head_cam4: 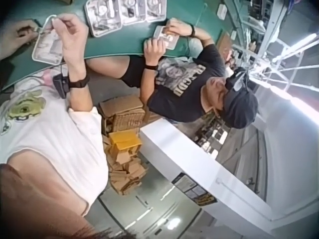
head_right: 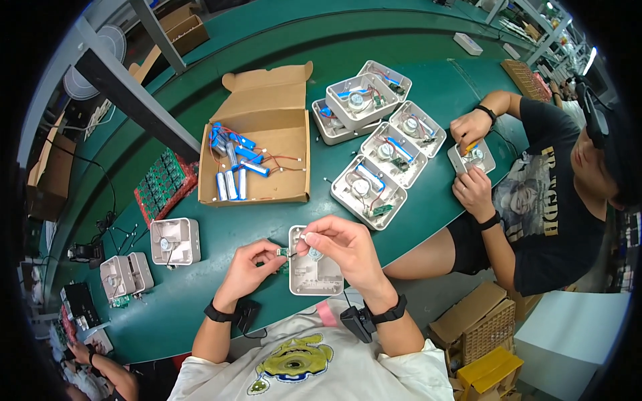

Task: The person assembles electronic devices by connecting a circuit board to a speaker wire, inserting a battery into the plastic housing, and pressing the board into place. This process is repeated for several units before setting the completed assemblies aside on the workbench.

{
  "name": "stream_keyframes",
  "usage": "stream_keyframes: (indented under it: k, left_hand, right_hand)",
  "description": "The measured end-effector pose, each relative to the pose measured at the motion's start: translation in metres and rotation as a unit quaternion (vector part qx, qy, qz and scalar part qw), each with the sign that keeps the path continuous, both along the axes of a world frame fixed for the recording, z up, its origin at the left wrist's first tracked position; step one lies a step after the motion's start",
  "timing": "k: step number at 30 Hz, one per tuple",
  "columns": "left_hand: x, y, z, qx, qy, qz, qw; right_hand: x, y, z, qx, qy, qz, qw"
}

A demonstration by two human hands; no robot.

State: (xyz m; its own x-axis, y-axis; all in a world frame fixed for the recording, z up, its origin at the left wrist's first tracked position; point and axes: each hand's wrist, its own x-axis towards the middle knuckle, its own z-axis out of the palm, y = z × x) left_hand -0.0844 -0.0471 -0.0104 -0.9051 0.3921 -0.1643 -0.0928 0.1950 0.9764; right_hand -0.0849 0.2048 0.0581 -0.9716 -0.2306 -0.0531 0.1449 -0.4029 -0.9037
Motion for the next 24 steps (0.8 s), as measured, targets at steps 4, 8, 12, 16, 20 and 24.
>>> stream_keyframes:
  k: [4, 8, 12, 16, 20, 24]
  left_hand:
    - [0.002, -0.004, -0.005, -0.008, -0.015, -0.007, 1.0]
    - [0.001, 0.003, 0.002, -0.006, 0.007, 0.004, 1.0]
    - [0.005, 0.003, -0.001, -0.011, 0.033, 0.02, 0.999]
    - [0.005, 0.007, 0.007, 0.0, 0.015, 0.028, 1.0]
    - [0.002, 0.011, 0.005, -0.003, 0.052, 0.026, 0.998]
    - [0.004, 0.01, 0.005, -0.006, 0.047, 0.024, 0.999]
  right_hand:
    - [0.007, -0.003, 0.002, 0.013, -0.01, 0.007, 1.0]
    - [0.013, -0.002, 0.004, 0.03, 0.002, 0.015, 0.999]
    - [0.021, -0.009, 0.009, 0.106, 0.005, 0.009, 0.994]
    - [0.023, -0.007, 0.003, 0.227, 0.09, -0.075, 0.967]
    - [0.023, -0.007, -0.003, 0.128, 0.061, -0.181, 0.973]
    - [0.016, 0.002, -0.012, 0.102, 0.07, -0.224, 0.967]
